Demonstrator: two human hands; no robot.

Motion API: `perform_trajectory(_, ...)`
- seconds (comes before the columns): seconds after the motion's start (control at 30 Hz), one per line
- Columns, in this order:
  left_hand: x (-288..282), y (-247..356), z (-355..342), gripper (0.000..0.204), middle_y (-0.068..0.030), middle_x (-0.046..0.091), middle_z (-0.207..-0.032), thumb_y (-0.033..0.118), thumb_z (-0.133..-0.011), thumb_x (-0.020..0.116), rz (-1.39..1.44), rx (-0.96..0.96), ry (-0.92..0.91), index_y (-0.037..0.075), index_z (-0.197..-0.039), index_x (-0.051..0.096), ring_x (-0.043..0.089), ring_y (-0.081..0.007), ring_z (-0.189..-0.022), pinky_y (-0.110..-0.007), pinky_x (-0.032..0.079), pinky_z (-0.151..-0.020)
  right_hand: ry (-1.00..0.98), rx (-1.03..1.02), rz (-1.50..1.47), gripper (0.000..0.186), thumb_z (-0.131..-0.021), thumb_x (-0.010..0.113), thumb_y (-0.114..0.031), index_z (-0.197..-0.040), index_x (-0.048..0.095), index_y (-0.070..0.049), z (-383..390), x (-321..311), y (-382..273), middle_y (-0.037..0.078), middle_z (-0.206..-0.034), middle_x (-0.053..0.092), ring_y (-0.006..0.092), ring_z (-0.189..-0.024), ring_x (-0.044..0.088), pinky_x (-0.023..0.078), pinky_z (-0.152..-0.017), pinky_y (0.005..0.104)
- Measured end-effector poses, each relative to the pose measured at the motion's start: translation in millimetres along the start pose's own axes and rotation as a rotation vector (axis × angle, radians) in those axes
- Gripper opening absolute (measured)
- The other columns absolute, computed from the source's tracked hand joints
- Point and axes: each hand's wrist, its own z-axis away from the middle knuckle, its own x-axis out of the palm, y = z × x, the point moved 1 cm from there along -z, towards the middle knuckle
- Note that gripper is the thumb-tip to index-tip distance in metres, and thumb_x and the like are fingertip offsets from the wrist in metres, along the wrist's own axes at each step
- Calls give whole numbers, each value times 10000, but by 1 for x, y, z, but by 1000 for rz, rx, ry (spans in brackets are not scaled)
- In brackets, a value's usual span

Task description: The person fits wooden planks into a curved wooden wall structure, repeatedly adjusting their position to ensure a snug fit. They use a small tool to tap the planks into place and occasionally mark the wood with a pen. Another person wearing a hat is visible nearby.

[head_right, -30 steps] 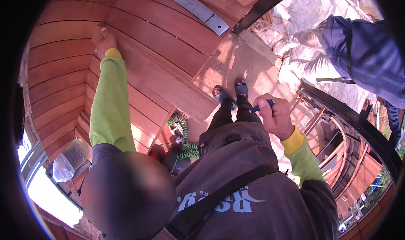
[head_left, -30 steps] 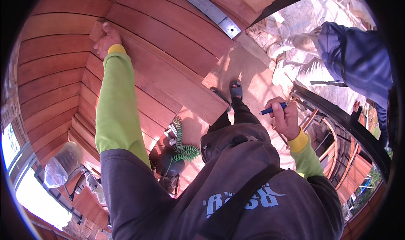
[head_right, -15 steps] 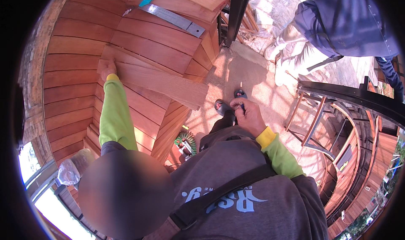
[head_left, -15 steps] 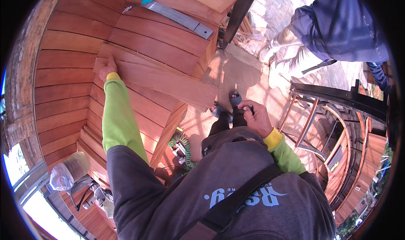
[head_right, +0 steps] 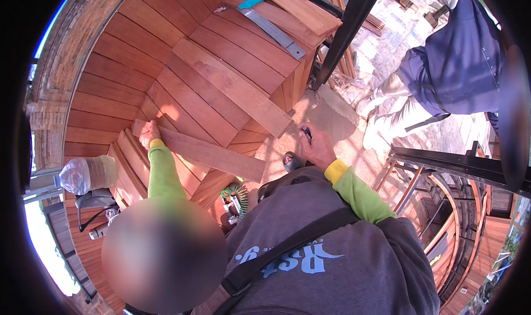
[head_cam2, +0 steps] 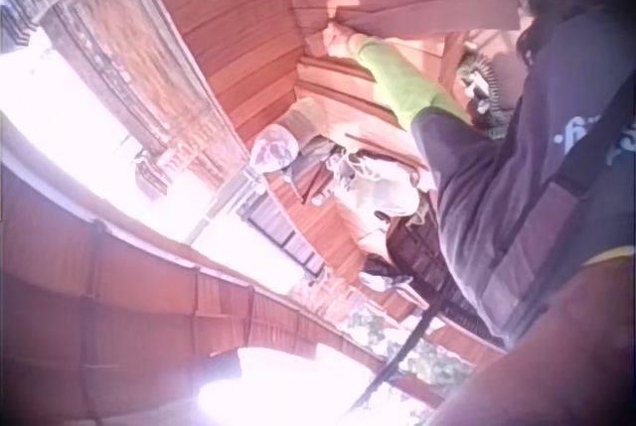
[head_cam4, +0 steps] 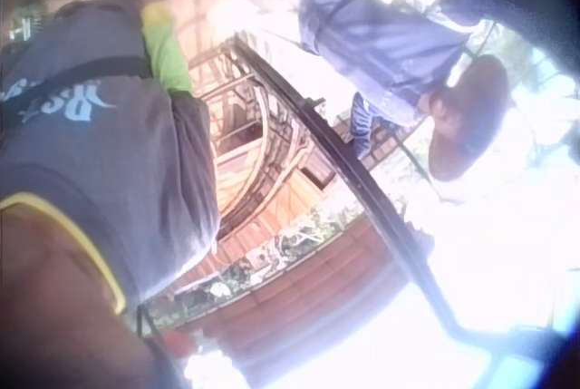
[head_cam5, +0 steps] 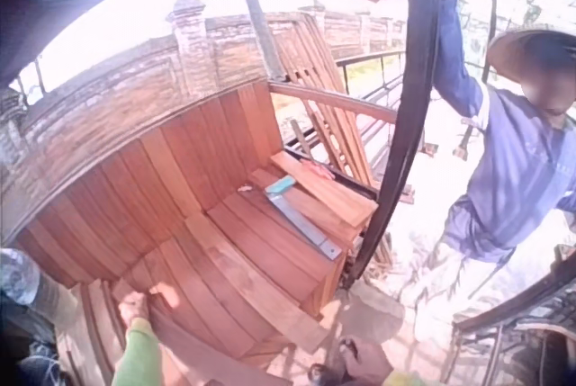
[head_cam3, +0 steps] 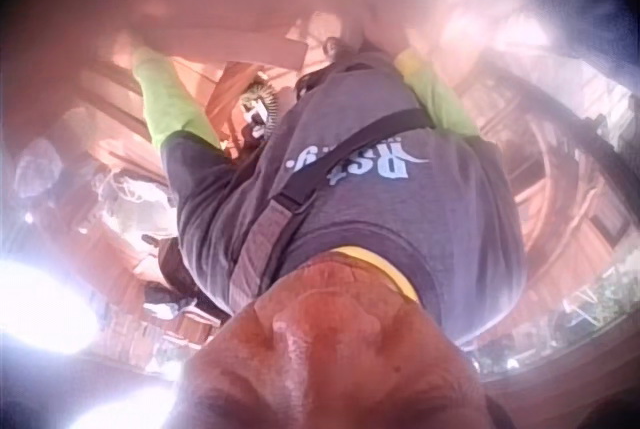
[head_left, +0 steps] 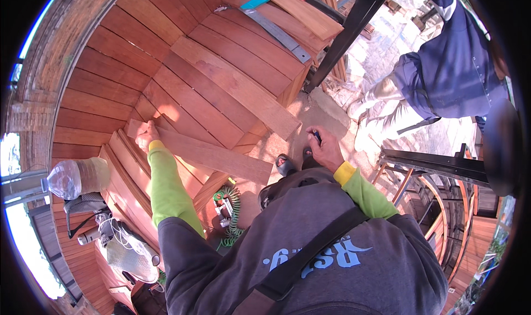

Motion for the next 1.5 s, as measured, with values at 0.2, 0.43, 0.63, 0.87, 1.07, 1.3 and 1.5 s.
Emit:
perform_trajectory(0.2,10,-39,14,996,-272,467,-1156,738,-589,631,-288,-57,250,-124,-1078,531,487,-418,-1067,-451,497,-823,14,-214,367,324,-815,595,-129,-1115,509,-39,-20,6,-46,173,-1006,558,306,-742,594,473,-698,375)
perform_trajectory(0.43,-15,-33,41,872,-173,463,-1150,609,-579,742,-178,-139,213,-26,-1109,466,490,-326,-1098,-440,497,-846,-58,-417,661,588,-743,691,-266,-1204,429,-13,-23,27,-55,185,-1181,468,357,-1079,499,432,-891,402)
perform_trajectory(0.63,-14,-27,114,777,-224,458,-1113,466,-583,776,-61,-6,210,-19,-1101,460,477,-374,-1080,-476,454,-860,-89,-423,853,749,-712,705,-410,-1244,383,7,-32,32,-55,214,-1228,435,376,-1101,485,435,-890,426)
perform_trajectory(0.87,-27,-3,198,638,-224,464,-1097,301,-661,755,-8,254,396,-15,-1123,450,486,-383,-960,-448,429,-806,-177,-416,998,735,-703,681,-482,-1148,418,41,-38,35,-69,215,-1105,478,383,-987,528,472,-796,445)
perform_trajectory(1.07,-23,46,297,382,-143,575,-877,292,-843,618,644,160,-705,-22,-1046,541,562,-219,-848,-327,455,-773,-154,-390,990,641,-686,686,-418,-1051,467,61,-34,37,-88,223,-1014,509,380,-957,535,480,-774,445)
perform_trajectory(1.3,12,51,338,385,-90,579,-1043,105,-844,594,1428,0,-918,-2,-1188,458,568,-159,-894,-296,485,-766,-314,-474,778,591,-734,665,-426,-1040,516,57,-9,34,-122,222,-966,561,367,-869,594,493,-727,417)
perform_trajectory(1.5,-50,19,299,469,-97,577,-1071,37,-738,611,1420,28,-1083,-31,-1178,464,568,-170,-957,-289,445,-861,-323,-644,420,466,-766,679,-169,-1168,490,-26,-51,11,-126,170,-1062,556,333,-905,594,493,-754,375)
